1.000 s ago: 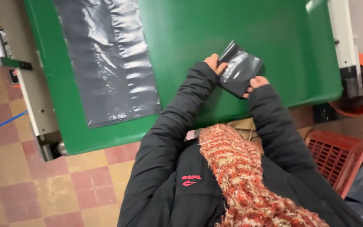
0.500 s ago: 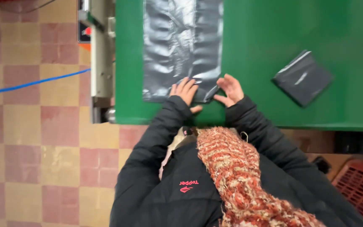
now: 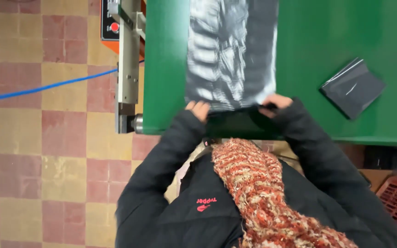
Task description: Folding plastic bags taken from a conveyor belt and placing them into a collection basket.
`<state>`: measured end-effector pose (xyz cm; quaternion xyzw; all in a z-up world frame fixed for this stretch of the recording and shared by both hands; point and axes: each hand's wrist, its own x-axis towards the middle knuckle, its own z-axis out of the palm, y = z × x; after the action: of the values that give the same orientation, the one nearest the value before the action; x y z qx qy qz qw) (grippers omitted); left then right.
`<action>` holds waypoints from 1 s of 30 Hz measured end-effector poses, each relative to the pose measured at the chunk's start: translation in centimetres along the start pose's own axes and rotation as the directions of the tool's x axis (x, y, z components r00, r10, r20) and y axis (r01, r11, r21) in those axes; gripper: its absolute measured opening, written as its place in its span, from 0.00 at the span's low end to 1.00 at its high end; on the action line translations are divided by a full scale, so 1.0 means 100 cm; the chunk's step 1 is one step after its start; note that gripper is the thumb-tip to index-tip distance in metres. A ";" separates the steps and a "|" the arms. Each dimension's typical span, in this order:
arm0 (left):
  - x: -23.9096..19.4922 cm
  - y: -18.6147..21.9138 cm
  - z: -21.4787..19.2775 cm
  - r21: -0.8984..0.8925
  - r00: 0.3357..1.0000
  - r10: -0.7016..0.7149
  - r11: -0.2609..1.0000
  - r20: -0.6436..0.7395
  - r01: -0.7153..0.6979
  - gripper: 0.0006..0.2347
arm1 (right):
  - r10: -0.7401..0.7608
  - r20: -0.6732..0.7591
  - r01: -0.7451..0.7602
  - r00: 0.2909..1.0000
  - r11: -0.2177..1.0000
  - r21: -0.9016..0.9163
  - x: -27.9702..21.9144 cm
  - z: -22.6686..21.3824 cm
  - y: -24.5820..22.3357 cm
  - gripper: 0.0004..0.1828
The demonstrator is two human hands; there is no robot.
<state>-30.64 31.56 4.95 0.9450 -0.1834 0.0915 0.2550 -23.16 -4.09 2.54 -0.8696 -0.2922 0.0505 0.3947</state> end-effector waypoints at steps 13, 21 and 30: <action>0.251 -0.117 0.006 -0.365 0.945 -0.322 0.874 0.056 0.320 0.13 | 0.258 -0.085 -0.217 0.962 0.918 0.333 0.168 -0.103 0.167 0.25; 0.304 -0.192 0.096 -0.140 0.858 -0.513 0.851 -0.016 0.506 0.13 | 0.081 -0.217 -0.130 0.973 0.967 -0.221 0.280 -0.081 0.181 0.32; 0.247 -0.116 0.134 -0.771 0.860 -0.382 0.411 0.338 0.486 0.29 | 0.367 0.035 -0.347 0.930 0.903 -0.251 0.286 -0.068 0.163 0.18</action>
<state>-2.39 26.53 -5.06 0.7230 0.0336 -0.1283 0.6780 10.20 -1.31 -0.43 -0.9470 -0.1477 0.1216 0.2582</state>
